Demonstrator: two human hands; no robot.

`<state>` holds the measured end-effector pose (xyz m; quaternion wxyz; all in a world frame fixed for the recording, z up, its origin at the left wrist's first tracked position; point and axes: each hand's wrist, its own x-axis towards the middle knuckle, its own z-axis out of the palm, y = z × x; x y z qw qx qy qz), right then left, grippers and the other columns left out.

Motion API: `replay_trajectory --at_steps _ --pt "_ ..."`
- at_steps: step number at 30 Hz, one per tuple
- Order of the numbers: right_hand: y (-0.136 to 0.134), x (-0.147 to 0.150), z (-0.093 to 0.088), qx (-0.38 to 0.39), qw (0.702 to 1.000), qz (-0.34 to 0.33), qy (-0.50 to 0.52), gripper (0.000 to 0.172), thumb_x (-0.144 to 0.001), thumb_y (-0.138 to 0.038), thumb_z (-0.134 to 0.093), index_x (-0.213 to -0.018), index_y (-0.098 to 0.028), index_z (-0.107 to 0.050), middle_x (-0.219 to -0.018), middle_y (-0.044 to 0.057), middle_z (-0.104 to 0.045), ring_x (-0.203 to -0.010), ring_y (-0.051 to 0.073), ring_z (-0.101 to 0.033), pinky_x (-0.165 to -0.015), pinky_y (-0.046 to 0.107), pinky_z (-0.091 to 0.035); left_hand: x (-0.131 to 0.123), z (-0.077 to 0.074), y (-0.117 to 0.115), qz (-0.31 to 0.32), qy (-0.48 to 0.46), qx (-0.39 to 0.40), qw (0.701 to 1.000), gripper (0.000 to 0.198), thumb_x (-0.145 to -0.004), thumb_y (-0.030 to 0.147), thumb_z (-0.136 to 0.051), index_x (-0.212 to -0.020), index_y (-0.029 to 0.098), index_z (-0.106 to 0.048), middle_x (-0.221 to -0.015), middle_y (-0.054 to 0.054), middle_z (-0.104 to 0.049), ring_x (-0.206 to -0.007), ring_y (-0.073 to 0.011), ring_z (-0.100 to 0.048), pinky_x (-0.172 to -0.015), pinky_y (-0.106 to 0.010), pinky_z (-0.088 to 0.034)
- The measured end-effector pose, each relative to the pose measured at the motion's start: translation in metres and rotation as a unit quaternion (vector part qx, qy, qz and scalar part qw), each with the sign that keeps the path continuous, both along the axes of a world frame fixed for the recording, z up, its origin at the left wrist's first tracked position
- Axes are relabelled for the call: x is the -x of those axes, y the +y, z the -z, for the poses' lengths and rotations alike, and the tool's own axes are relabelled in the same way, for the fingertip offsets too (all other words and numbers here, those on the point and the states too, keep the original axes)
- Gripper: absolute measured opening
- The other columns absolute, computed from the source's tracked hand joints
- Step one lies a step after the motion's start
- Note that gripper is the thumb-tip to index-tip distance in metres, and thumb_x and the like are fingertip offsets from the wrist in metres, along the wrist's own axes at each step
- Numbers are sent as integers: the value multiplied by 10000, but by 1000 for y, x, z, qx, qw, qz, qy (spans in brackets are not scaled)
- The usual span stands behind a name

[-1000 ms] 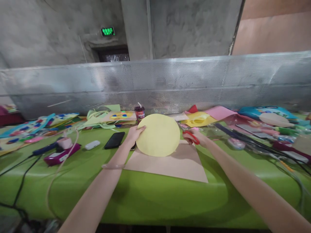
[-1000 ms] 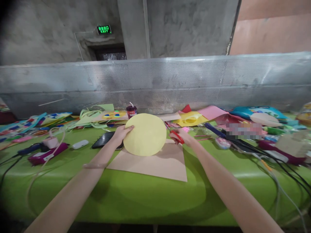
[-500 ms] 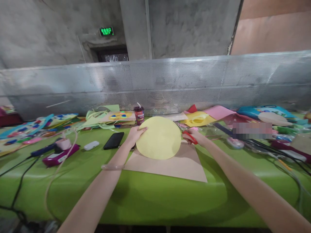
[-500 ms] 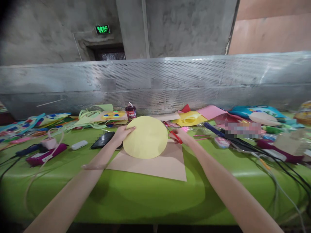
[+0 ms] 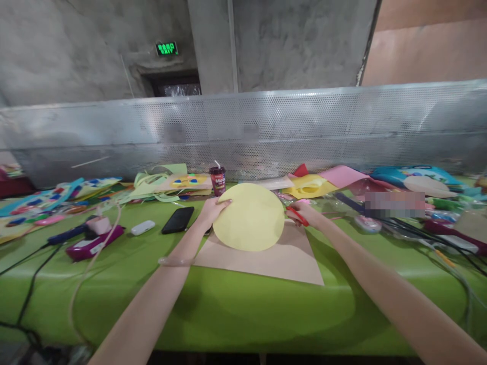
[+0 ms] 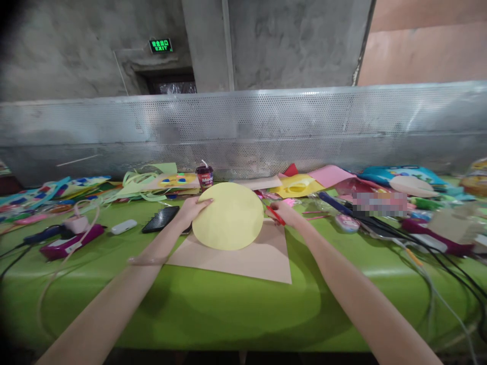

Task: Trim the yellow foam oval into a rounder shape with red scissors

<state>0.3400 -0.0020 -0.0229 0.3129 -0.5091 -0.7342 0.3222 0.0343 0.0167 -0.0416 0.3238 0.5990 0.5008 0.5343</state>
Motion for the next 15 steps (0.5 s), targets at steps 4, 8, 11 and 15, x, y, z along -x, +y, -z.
replay_trajectory --at_steps 4,8,11,15 --pt "1 -1 1 -7 1000 -6 -4 181 -671 -288 -543 -562 -178 -452 -448 -24 -475 -379 97 -469 -375 230 -391 0 0 -1 6 -2 0 1000 400 -593 430 -655 -854 126 -662 -776 -82 -688 -641 -213 -629 -559 -274 -473" --pt "1 -2 1 -8 1000 -4 -5 178 -672 -285 -535 -559 -178 -448 -447 -26 -471 -374 94 -467 -367 224 -389 0 1 1 7 -2 -2 1000 390 -598 428 -654 -845 127 -662 -766 -84 -688 -631 -210 -628 -553 -271 -472" --pt "0 -1 0 -12 1000 -4 -6 184 -674 -278 -527 -548 -175 -442 -445 -25 -464 -373 90 -461 -371 224 -393 0 1 2 6 -5 2 1000 385 -600 422 -655 -844 124 -660 -761 -88 -687 -619 -209 -628 -548 -272 -472" --pt "-2 0 -1 -5 1000 -3 0 184 -677 -277 -530 -555 -175 -439 -444 -29 -454 -370 84 -453 -360 212 -374 1 2 2 4 -2 2 1000 398 -599 429 -656 -851 121 -657 -785 -95 -687 -639 -216 -632 -557 -276 -475"
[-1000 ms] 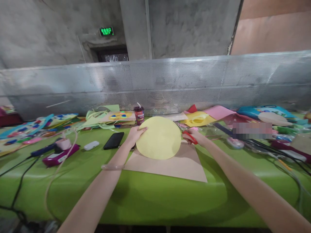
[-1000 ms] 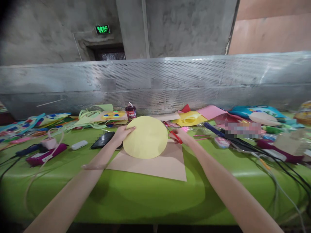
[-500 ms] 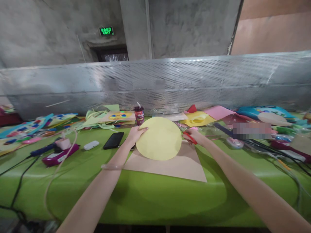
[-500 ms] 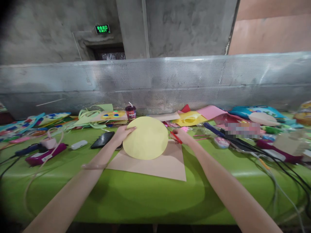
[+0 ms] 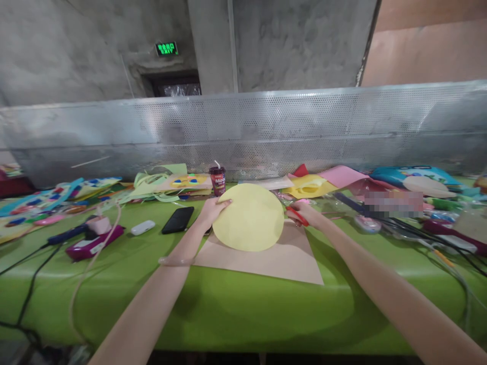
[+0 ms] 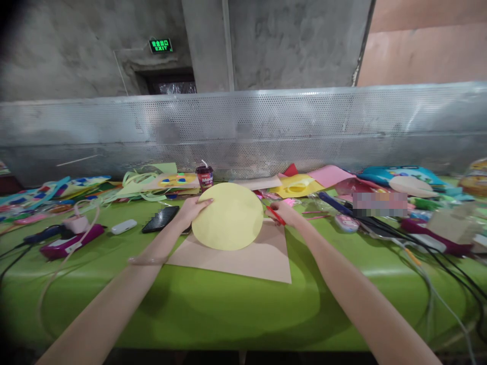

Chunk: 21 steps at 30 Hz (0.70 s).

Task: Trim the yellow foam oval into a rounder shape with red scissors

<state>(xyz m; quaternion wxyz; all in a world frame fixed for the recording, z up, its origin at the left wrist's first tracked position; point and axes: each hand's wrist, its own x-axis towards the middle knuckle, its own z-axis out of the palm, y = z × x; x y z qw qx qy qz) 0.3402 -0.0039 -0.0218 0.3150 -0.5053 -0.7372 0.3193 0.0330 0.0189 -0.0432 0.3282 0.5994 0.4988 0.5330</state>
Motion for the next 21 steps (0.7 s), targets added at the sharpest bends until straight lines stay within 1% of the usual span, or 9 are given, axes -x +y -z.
replay_trajectory --at_steps 6,12,18,21 --pt "-1 0 -1 5 1000 0 -6 206 -678 -298 -556 -561 -173 -443 -463 -19 -476 -381 92 -472 -387 229 -402 1 0 -1 0 15 -5 1000 422 -599 455 -650 -858 122 -657 -808 -103 -685 -673 -232 -635 -571 -286 -479" --pt "1 -1 -1 5 1000 -1 -3 221 -671 -317 -557 -561 -174 -430 -439 -34 -453 -374 91 -464 -382 226 -404 -1 0 -1 23 -24 20 999 445 -582 456 -661 -870 117 -650 -820 -104 -685 -682 -233 -637 -577 -290 -485" --pt "2 -2 0 1 1000 -11 3 250 -664 -328 -554 -539 -178 -398 -420 -41 -437 -371 89 -455 -382 223 -397 -1 0 -2 30 -42 22 998 449 -578 446 -667 -873 109 -649 -809 -101 -684 -663 -222 -635 -570 -286 -485" --pt "3 -1 0 6 1000 -4 0 252 -659 -341 -551 -542 -179 -398 -429 -45 -440 -372 87 -457 -386 222 -394 -1 -1 -2 27 -45 26 998 433 -580 436 -668 -868 113 -651 -812 -100 -684 -662 -221 -635 -564 -285 -485"
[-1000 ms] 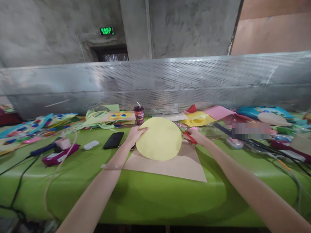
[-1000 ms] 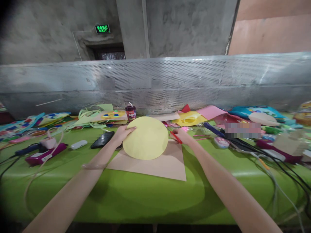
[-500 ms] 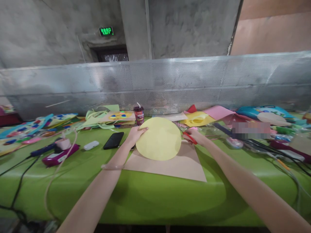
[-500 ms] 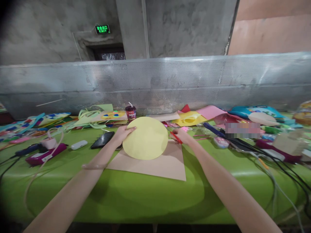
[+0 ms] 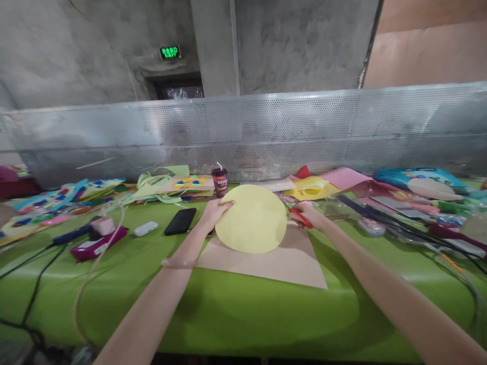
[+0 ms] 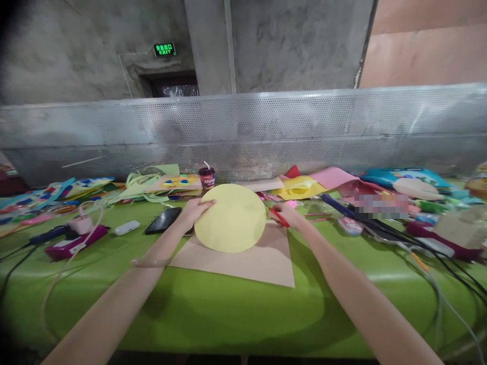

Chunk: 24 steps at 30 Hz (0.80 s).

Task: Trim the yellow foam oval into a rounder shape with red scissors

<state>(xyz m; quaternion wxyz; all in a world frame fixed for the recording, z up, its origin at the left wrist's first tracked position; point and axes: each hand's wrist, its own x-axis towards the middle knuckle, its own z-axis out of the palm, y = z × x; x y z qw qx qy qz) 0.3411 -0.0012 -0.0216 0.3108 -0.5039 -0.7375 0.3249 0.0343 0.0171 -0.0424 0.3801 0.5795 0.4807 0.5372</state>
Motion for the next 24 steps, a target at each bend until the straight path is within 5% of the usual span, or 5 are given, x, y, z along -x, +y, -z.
replay_trajectory --at_steps 24 --pt "5 -4 6 -15 1000 -3 0 211 -675 -336 -536 -578 -168 -452 -434 -37 -449 -365 91 -458 -376 223 -381 0 -2 -1 -21 37 -16 999 422 -590 447 -654 -857 121 -654 -808 -97 -687 -672 -227 -637 -577 -289 -484"
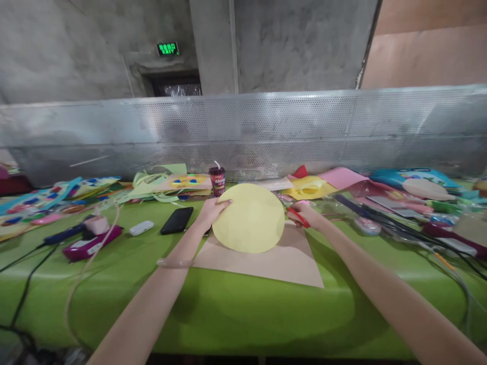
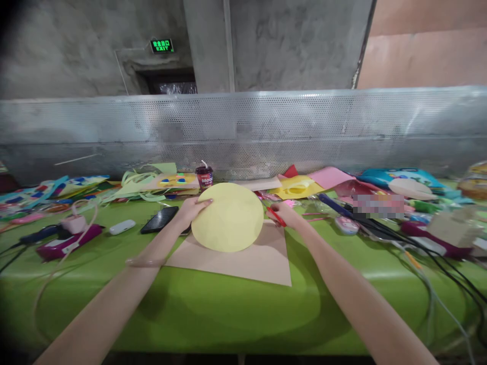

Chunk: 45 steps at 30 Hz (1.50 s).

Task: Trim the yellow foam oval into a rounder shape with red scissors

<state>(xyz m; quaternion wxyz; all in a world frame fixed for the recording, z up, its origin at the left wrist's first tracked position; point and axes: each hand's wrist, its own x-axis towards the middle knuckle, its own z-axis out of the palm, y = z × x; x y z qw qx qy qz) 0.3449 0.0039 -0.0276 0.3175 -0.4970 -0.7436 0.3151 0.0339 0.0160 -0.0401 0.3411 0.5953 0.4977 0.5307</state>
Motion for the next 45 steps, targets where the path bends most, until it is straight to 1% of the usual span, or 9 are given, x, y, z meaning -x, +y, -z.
replay_trajectory --at_steps 7,12,20,24,31,35,39,42,45 --pt "-2 0 -2 0 1000 -6 5 189 -673 -285 -516 -544 -173 -435 -425 -35 -450 -358 90 -457 -381 226 -389 -1 -1 -1 1 -13 8 1000 423 -578 434 -664 -851 111 -654 -802 -101 -686 -658 -223 -634 -557 -281 -481" --pt "-4 -1 -4 22 1000 -5 16 158 -664 -254 -504 -546 -176 -433 -417 -42 -439 -346 79 -441 -368 215 -380 -3 -2 -3 -2 -16 12 1000 443 -572 446 -665 -867 117 -646 -813 -98 -686 -659 -222 -632 -558 -280 -481" --pt "-8 0 -7 0 1000 12 1 198 -646 -273 -535 -510 -179 -427 -412 -34 -451 -341 86 -446 -352 220 -388 -2 -5 -8 5 -8 29 1000 431 -568 452 -665 -834 113 -643 -771 -95 -684 -606 -213 -623 -511 -270 -466" --pt "-11 1 -9 -12 1000 11 -1 190 -642 -285 -554 -524 -175 -455 -427 -27 -473 -336 82 -445 -350 216 -388 -3 -5 -7 9 -22 26 999 432 -563 447 -671 -848 124 -643 -791 -88 -684 -622 -211 -624 -518 -269 -468" --pt "-5 -3 -6 -5 1000 21 7 247 -652 -318 -560 -502 -186 -415 -415 -28 -450 -350 99 -456 -370 241 -403 -3 -5 -9 14 -29 27 999 440 -570 441 -669 -870 121 -638 -820 -97 -682 -643 -215 -625 -530 -270 -473" --pt "-7 -3 -9 8 1000 19 19 271 -672 -333 -530 -497 -190 -381 -410 -34 -432 -347 90 -437 -377 238 -397 -3 -7 -10 3 -4 19 1000 423 -578 449 -658 -847 123 -639 -808 -92 -683 -638 -212 -623 -518 -262 -464" --pt "-10 -3 -12 6 1000 23 16 280 -662 -347 -554 -501 -191 -386 -404 -32 -439 -366 90 -438 -374 223 -376 -4 -10 -13 0 11 15 1000 415 -579 449 -659 -837 124 -640 -799 -96 -683 -633 -217 -625 -518 -267 -467" --pt "-12 -1 -13 4 999 39 29 279 -663 -370 -569 -522 -182 -418 -424 -30 -455 -371 86 -434 -377 222 -369 -6 -13 -17 28 -13 30 999 421 -575 433 -670 -860 126 -633 -810 -98 -682 -622 -212 -624 -520 -274 -474" --pt "-15 4 -16 -12 996 40 78 312 -665 -439 -578 -564 -166 -464 -475 -21 -491 -400 82 -455 -418 226 -395 -11 -17 -25 97 -12 67 993 405 -573 402 -683 -876 139 -633 -801 -87 -683 -609 -204 -623 -517 -273 -475"
